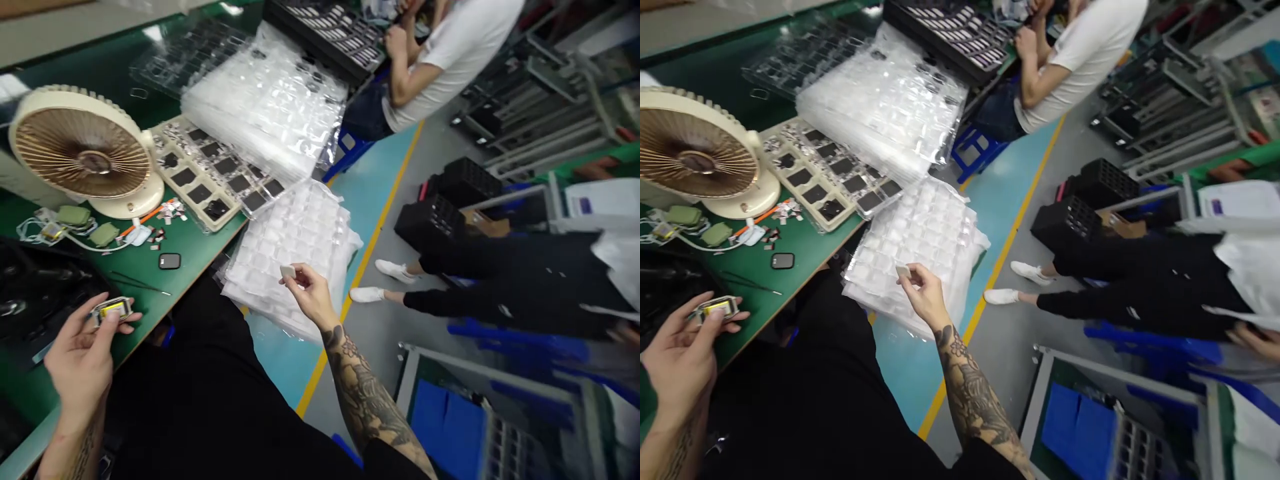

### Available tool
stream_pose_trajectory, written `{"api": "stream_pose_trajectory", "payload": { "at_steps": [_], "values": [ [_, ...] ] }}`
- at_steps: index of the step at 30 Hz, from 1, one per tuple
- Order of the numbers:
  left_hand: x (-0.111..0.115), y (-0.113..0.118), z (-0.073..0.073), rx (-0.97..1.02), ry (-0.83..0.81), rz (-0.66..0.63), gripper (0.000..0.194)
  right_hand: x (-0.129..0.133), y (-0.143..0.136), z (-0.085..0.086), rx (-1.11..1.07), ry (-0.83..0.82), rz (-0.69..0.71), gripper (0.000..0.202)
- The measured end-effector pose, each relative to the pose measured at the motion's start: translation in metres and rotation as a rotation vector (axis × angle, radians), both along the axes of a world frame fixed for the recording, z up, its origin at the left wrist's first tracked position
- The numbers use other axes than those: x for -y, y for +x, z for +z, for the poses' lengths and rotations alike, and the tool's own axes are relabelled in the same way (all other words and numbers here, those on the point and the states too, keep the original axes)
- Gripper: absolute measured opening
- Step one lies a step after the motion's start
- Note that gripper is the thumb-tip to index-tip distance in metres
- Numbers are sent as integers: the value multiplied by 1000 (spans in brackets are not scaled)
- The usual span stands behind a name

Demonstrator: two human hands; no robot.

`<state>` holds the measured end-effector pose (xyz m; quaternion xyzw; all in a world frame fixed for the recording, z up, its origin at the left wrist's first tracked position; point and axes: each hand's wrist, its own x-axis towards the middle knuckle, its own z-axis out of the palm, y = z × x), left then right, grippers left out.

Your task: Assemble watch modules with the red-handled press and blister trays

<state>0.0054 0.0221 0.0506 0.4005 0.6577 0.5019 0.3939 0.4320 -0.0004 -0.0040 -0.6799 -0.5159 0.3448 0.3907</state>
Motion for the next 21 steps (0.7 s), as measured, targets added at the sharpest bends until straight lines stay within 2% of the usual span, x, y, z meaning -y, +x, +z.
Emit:
{"api": "stream_pose_trajectory", "payload": {
  "at_steps": [2,6,8,11,15,18,21],
  "values": [
    [3,-3,-3,55,-12,-16,54,-21,-28,11,-164,115,36,20],
    [8,-5,-8,189,-20,-31,59,-59,-104,30,-122,355,187,10],
    [8,-7,-10,244,-10,-9,57,-73,-145,35,-172,414,259,9],
    [11,-14,-11,301,8,44,56,-85,-204,41,-295,398,420,30],
    [20,-27,-9,407,23,128,59,-92,-267,49,-397,379,688,22],
    [27,-36,-11,542,52,162,66,-96,-295,50,-468,303,703,19],
    [33,-45,-16,619,70,195,68,-100,-304,42,-468,218,727,16]
  ]
}}
